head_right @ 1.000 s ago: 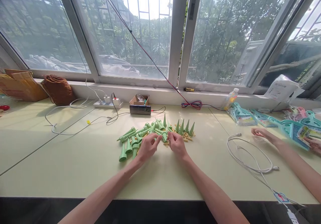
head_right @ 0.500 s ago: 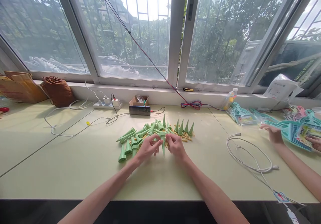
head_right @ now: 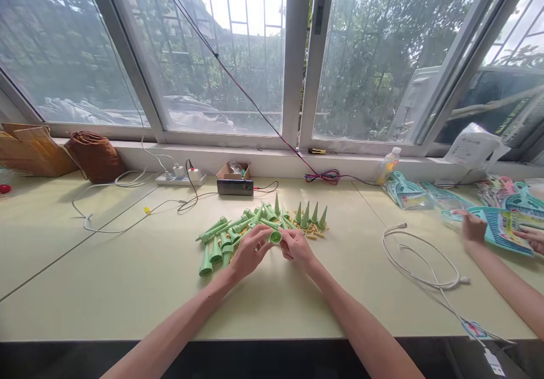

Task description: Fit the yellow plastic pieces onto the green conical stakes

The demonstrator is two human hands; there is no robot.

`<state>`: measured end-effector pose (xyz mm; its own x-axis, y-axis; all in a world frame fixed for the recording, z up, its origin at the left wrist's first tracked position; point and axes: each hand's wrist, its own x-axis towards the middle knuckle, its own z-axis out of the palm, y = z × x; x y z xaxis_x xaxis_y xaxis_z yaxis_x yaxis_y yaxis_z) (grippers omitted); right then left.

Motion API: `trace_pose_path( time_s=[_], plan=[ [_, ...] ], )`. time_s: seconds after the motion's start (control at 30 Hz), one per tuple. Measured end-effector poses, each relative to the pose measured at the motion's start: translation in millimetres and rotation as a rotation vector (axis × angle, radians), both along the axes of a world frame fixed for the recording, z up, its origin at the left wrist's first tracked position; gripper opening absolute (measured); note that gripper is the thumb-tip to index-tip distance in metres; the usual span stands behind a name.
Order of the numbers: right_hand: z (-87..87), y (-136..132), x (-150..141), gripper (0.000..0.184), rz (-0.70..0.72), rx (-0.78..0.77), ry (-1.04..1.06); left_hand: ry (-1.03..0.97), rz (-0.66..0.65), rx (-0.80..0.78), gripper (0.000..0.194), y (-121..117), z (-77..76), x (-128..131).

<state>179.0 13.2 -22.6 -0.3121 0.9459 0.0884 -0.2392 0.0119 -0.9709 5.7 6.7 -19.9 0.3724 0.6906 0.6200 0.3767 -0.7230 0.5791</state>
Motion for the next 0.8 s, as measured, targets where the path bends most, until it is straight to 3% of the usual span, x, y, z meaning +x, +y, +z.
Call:
trace_pose_path(
  time_s=[0.13, 0.3, 0.5, 0.8],
  plan=[
    [-3.3, 0.7, -3.9, 0.053, -0.070, 0.059, -0.010, -0.049, 0.064, -0.103, 0.021, -0.5, -0.7, 4.0],
    [-3.1, -0.4, -5.7, 0.051, -0.178, 0.194, -0.071, -0.283, 0.104, -0.441, 0.025, -3.4, 7.6, 10.3],
    [-2.2, -2.9, -4.4, 0.053, -0.214, 0.290, -0.208, -0.396, -0.105, -0.766, 0.046, -1.2, 13.6, 8.8],
    [1.9, -5.1, -3.3, 0.055, -0.148, 0.263, -0.205, -0.391, -0.175, -0.765, 0.040, -2.9, 16.0, 2.7]
  ],
)
